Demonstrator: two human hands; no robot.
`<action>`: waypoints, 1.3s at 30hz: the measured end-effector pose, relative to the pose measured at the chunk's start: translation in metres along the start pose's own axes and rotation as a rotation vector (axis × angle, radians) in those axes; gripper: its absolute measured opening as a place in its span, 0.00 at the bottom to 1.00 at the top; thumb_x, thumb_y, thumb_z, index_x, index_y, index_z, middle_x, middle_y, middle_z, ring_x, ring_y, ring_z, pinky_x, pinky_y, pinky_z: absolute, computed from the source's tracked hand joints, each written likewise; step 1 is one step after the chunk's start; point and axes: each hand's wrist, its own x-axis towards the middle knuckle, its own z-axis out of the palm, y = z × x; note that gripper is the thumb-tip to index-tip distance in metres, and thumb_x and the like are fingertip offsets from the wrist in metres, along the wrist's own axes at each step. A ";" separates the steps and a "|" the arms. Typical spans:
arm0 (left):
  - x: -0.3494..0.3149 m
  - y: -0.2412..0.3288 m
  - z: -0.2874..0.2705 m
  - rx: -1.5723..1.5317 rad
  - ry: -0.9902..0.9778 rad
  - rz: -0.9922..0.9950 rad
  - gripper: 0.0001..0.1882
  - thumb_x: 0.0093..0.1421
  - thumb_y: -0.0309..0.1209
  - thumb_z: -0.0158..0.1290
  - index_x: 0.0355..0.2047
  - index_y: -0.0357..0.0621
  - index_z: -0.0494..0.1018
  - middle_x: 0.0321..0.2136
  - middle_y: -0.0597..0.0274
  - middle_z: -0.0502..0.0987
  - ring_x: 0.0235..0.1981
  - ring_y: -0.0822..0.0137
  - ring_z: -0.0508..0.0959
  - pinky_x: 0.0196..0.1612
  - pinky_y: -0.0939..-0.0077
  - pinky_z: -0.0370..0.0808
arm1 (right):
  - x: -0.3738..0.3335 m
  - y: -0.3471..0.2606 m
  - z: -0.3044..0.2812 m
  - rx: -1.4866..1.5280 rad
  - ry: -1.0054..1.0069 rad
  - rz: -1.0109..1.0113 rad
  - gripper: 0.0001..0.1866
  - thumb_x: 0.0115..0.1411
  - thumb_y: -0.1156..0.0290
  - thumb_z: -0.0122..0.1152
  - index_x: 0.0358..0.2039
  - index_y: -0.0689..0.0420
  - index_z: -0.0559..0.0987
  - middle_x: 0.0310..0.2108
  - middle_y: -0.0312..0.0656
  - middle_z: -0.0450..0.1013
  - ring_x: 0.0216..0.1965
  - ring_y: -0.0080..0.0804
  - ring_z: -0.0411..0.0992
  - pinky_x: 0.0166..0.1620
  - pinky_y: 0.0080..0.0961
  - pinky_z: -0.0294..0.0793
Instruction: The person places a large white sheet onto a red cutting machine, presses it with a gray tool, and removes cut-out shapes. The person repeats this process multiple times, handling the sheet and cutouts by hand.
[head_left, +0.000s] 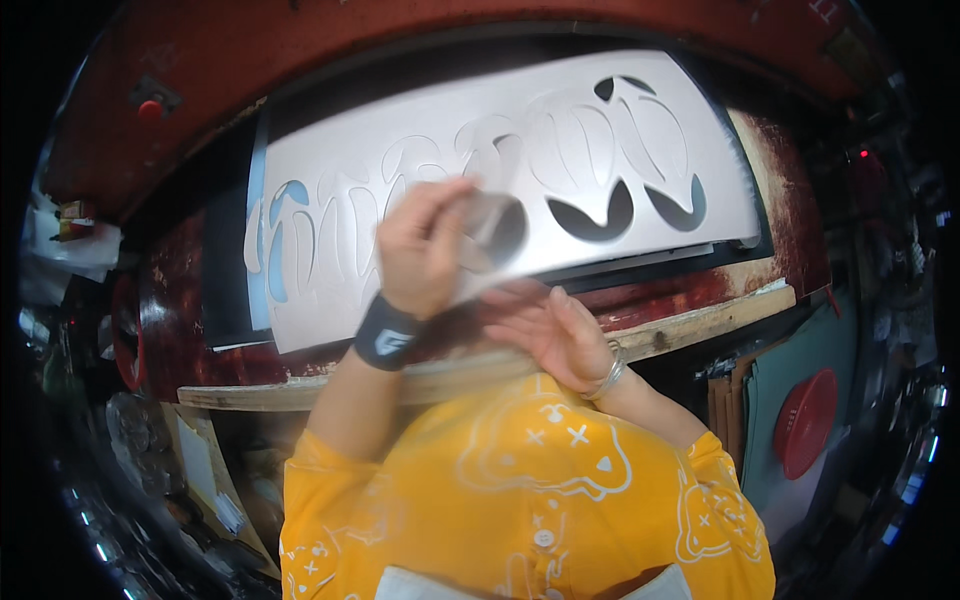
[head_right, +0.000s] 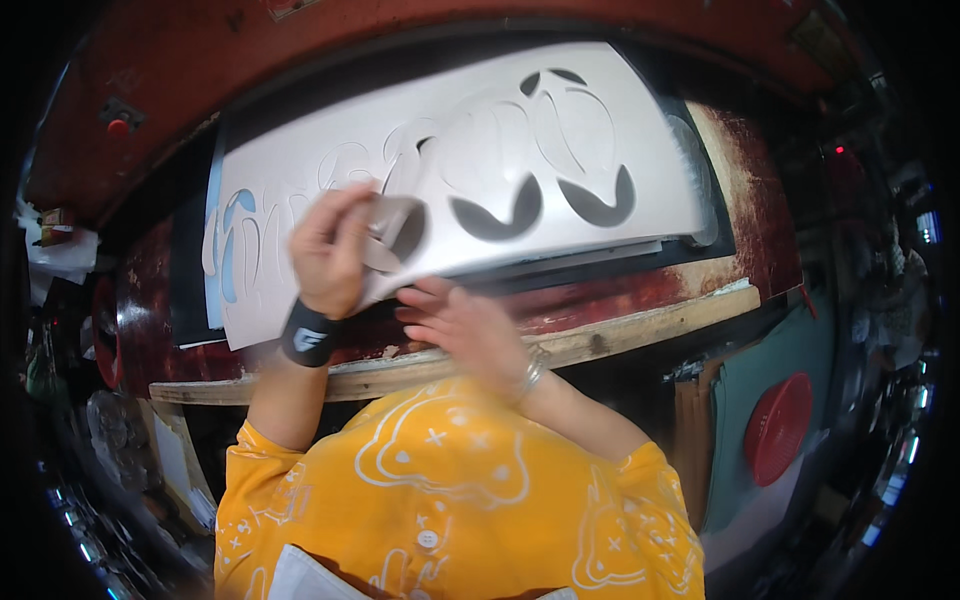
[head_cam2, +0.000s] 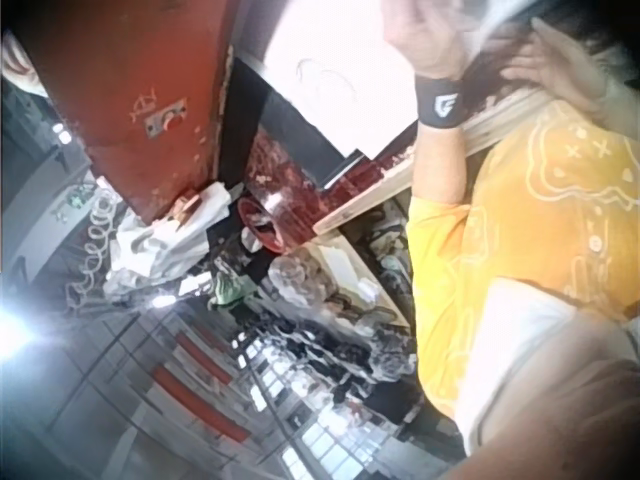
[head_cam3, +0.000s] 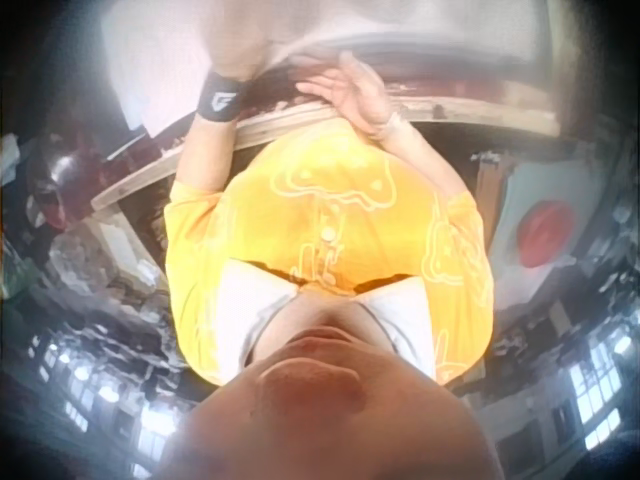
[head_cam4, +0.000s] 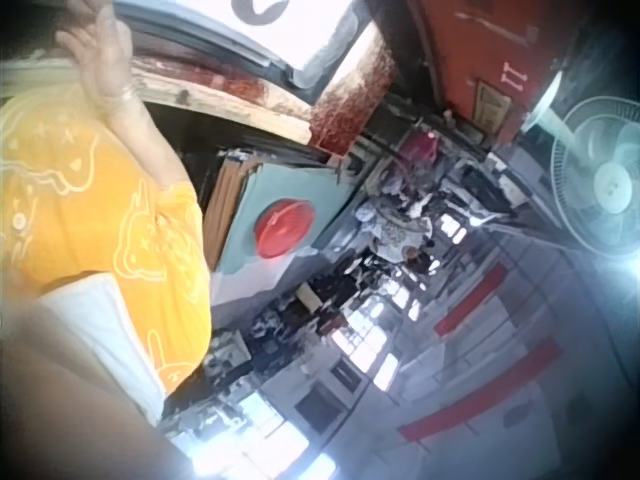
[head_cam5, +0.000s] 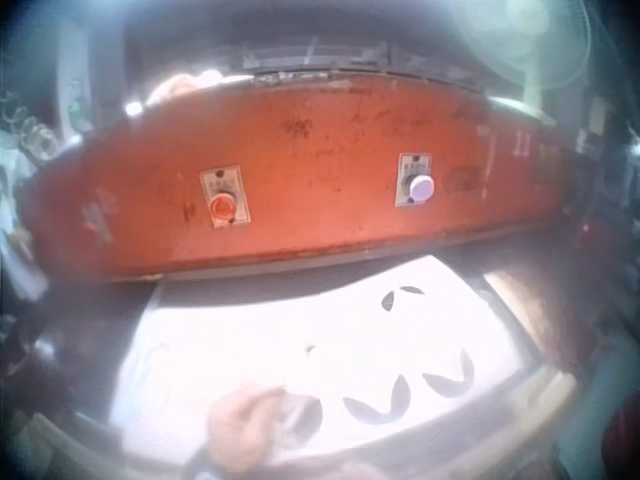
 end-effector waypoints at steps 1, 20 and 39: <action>-0.002 0.000 0.003 0.089 -0.156 0.125 0.10 0.58 0.19 0.49 0.39 0.37 0.77 0.31 0.57 0.78 0.30 0.71 0.76 0.34 0.81 0.72 | 0.002 0.002 0.003 -0.119 0.023 -0.024 0.24 0.68 0.59 0.40 0.53 0.68 0.65 0.48 0.54 0.70 0.48 0.44 0.72 0.49 0.35 0.73; -0.023 -0.024 -0.056 0.325 -0.295 0.218 0.14 0.51 0.31 0.58 0.39 0.47 0.77 0.27 0.58 0.74 0.28 0.59 0.77 0.32 0.72 0.74 | 0.032 0.043 0.027 -0.003 -0.113 0.061 0.22 0.69 0.62 0.40 0.59 0.59 0.60 0.57 0.40 0.63 0.57 0.35 0.63 0.57 0.40 0.64; -0.041 -0.041 -0.121 0.166 -0.379 -0.015 0.15 0.51 0.25 0.58 0.41 0.42 0.77 0.30 0.55 0.75 0.30 0.57 0.77 0.33 0.73 0.74 | 0.058 0.085 0.046 -0.013 -0.113 0.348 0.21 0.69 0.59 0.40 0.58 0.53 0.61 0.55 0.39 0.63 0.57 0.32 0.62 0.55 0.37 0.66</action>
